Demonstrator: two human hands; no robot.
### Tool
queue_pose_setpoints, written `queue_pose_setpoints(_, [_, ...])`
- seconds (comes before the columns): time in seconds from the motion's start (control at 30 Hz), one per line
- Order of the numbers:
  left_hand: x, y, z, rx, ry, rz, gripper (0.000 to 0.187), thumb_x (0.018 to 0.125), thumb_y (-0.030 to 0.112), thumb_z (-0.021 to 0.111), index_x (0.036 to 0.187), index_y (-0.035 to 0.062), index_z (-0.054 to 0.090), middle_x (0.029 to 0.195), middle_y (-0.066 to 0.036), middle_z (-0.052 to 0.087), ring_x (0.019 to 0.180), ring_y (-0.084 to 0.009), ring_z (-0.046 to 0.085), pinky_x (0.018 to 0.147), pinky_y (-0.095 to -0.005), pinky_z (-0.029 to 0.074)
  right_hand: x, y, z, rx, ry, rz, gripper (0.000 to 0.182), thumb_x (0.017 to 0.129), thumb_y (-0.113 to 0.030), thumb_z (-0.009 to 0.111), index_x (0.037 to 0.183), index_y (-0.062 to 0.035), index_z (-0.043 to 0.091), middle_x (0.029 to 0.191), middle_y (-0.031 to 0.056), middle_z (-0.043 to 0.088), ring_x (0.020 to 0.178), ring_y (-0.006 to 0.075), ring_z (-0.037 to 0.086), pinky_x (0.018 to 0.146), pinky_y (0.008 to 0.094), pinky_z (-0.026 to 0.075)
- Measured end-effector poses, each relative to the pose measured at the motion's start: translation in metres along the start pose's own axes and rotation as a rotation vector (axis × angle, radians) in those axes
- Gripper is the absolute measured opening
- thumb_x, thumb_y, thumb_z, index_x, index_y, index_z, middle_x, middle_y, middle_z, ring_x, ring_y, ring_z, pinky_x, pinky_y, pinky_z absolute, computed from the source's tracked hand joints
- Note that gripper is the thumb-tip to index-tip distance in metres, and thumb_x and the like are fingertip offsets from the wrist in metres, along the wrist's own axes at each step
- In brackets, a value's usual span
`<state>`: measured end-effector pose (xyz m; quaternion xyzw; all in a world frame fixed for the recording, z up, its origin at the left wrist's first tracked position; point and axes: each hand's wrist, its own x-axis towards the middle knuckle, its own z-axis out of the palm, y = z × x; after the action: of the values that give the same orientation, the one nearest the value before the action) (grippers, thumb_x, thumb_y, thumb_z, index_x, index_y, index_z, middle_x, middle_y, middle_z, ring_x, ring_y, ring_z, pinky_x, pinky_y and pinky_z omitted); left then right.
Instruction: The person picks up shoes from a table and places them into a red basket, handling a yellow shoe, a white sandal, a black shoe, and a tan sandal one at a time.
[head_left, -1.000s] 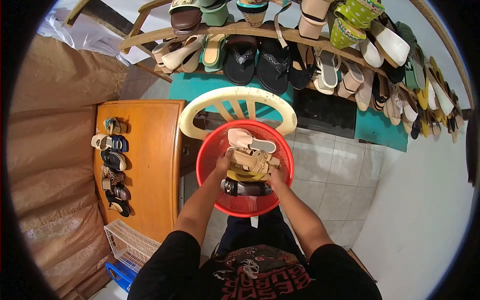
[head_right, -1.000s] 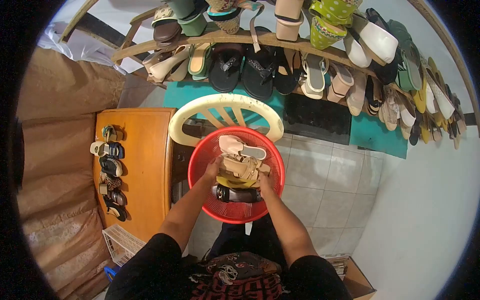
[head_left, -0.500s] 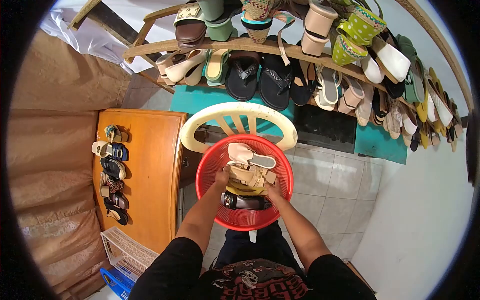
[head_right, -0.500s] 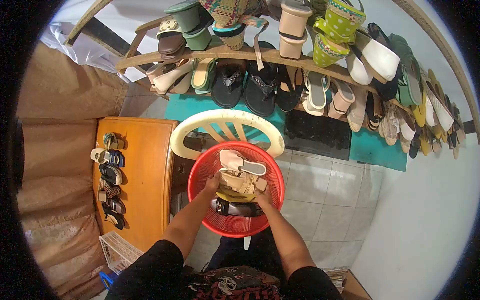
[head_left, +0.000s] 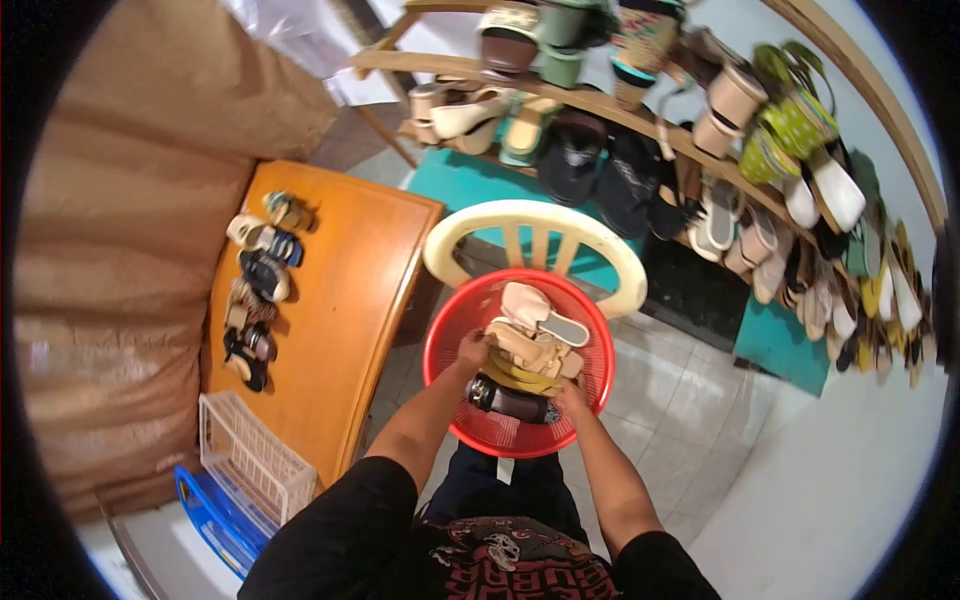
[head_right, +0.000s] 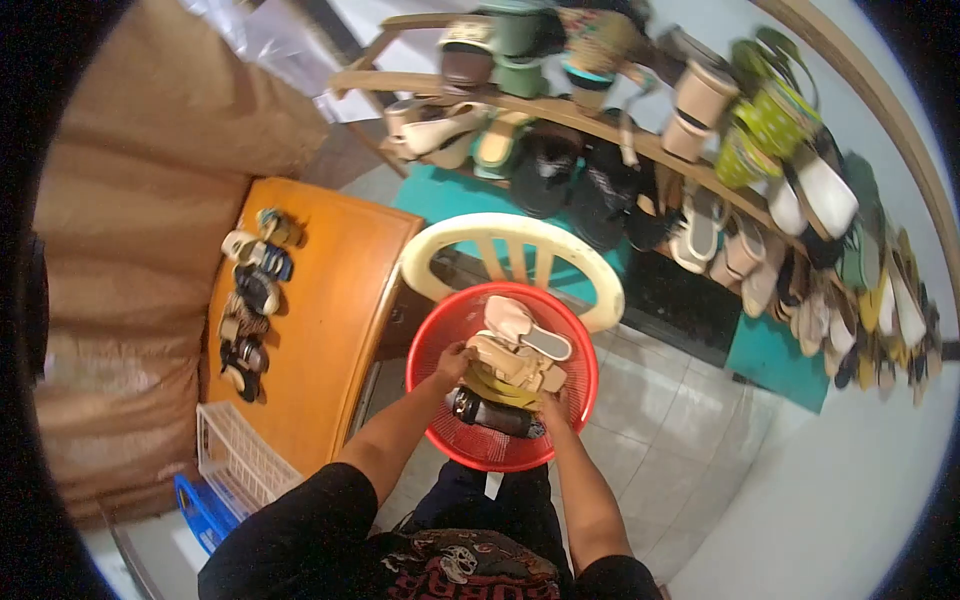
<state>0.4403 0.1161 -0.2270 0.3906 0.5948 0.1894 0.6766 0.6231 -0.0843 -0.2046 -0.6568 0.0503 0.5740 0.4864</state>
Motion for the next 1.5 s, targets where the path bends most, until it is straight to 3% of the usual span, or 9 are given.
queue_pose_setpoints(0.37, [-0.088, 0.024, -0.029, -0.166, 0.132, 0.036, 0.039, 0.089, 0.011, 0.058, 0.125, -0.0029, 0.050, 0.104, -0.010, 0.062, 0.087, -0.0175, 0.060, 0.074, -0.0294, 0.050, -0.056, 0.023, 0.005, -0.366, -0.206, 0.197, 0.047, 0.089, -0.024, 0.055, 0.133, -0.0145, 0.042, 0.120, 0.0070, 0.056, 0.092, 0.0259, 0.064, 0.066, 0.0350, 0.051])
queue_pose_setpoints(0.63, [-0.157, 0.024, -0.100, -0.386, 0.244, -0.007, 0.043, 0.088, 0.010, 0.058, 0.128, -0.0024, 0.048, 0.112, -0.010, 0.060, 0.093, -0.0180, 0.061, 0.077, -0.0284, 0.052, -0.068, 0.005, 0.023, -0.577, -0.341, 0.284, 0.045, 0.089, -0.021, 0.053, 0.132, -0.0096, 0.044, 0.117, 0.0077, 0.059, 0.087, 0.0247, 0.065, 0.063, 0.0343, 0.052])
queue_pose_setpoints(0.8, [-0.189, 0.013, -0.138, -0.400, 0.297, -0.082, 0.044, 0.088, 0.012, 0.058, 0.130, 0.0011, 0.049, 0.107, -0.008, 0.064, 0.087, -0.0172, 0.063, 0.070, -0.0281, 0.051, -0.073, -0.005, 0.033, -0.574, -0.236, 0.237, 0.035, 0.089, -0.020, 0.051, 0.124, -0.0109, 0.050, 0.104, 0.0061, 0.059, 0.074, 0.0219, 0.064, 0.048, 0.0281, 0.050])
queue_pose_setpoints(0.9, [-0.190, -0.006, -0.163, -0.415, 0.323, -0.114, 0.044, 0.088, 0.014, 0.057, 0.130, 0.0027, 0.049, 0.104, -0.007, 0.066, 0.083, -0.0170, 0.063, 0.065, -0.0291, 0.050, -0.089, -0.001, 0.045, -0.569, -0.225, 0.191, 0.033, 0.089, -0.019, 0.050, 0.121, -0.0113, 0.050, 0.102, 0.0055, 0.058, 0.074, 0.0223, 0.062, 0.048, 0.0299, 0.051])
queue_pose_setpoints(1.13, [-0.216, -0.028, -0.226, -0.296, 0.184, -0.067, 0.047, 0.092, 0.024, 0.049, 0.136, 0.0071, 0.046, 0.118, -0.005, 0.063, 0.100, -0.0211, 0.060, 0.079, -0.0339, 0.046, -0.131, 0.061, 0.111, -0.586, -0.240, 0.140, 0.031, 0.089, -0.021, 0.050, 0.117, -0.0092, 0.055, 0.102, 0.0058, 0.059, 0.081, 0.0235, 0.063, 0.056, 0.0356, 0.054])
queue_pose_setpoints(1.23, [-0.223, -0.058, -0.260, -0.243, 0.159, -0.014, 0.040, 0.093, 0.022, 0.049, 0.129, 0.0062, 0.054, 0.117, -0.006, 0.063, 0.099, -0.0201, 0.060, 0.083, -0.0337, 0.047, -0.134, 0.102, 0.138, -0.685, -0.199, 0.044, 0.029, 0.085, -0.022, 0.059, 0.109, -0.0078, 0.061, 0.098, 0.0086, 0.063, 0.082, 0.0243, 0.063, 0.064, 0.0402, 0.054])
queue_pose_setpoints(1.3, [-0.232, -0.077, -0.279, -0.182, 0.122, 0.032, 0.037, 0.093, 0.021, 0.049, 0.125, 0.0058, 0.058, 0.116, -0.006, 0.063, 0.098, -0.0193, 0.059, 0.085, -0.0334, 0.047, -0.126, 0.129, 0.147, -1.334, -0.064, -0.550, 0.031, 0.078, -0.022, 0.067, 0.104, -0.0056, 0.063, 0.096, 0.0125, 0.066, 0.084, 0.0265, 0.064, 0.075, 0.0408, 0.052])
queue_pose_setpoints(1.4, [-0.250, -0.084, -0.295, -0.055, 0.083, 0.050, 0.034, 0.094, 0.021, 0.048, 0.121, 0.0055, 0.062, 0.116, -0.008, 0.064, 0.098, -0.0179, 0.059, 0.089, -0.0326, 0.047, -0.147, 0.108, 0.179, -1.477, -0.099, -0.799, 0.034, 0.073, -0.021, 0.072, 0.101, -0.0029, 0.064, 0.097, 0.0152, 0.067, 0.089, 0.0294, 0.064, 0.083, 0.0368, 0.049])
queue_pose_setpoints(1.5, [-0.261, -0.088, -0.296, -0.144, 0.112, 0.055, 0.034, 0.094, 0.022, 0.050, 0.122, 0.0053, 0.061, 0.112, -0.008, 0.065, 0.098, -0.0168, 0.059, 0.089, -0.0321, 0.047, -0.145, 0.080, 0.201, -1.275, -0.322, -0.679, 0.031, 0.076, -0.015, 0.069, 0.102, -0.0009, 0.061, 0.091, 0.0128, 0.067, 0.088, 0.0262, 0.064, 0.083, 0.0351, 0.049])
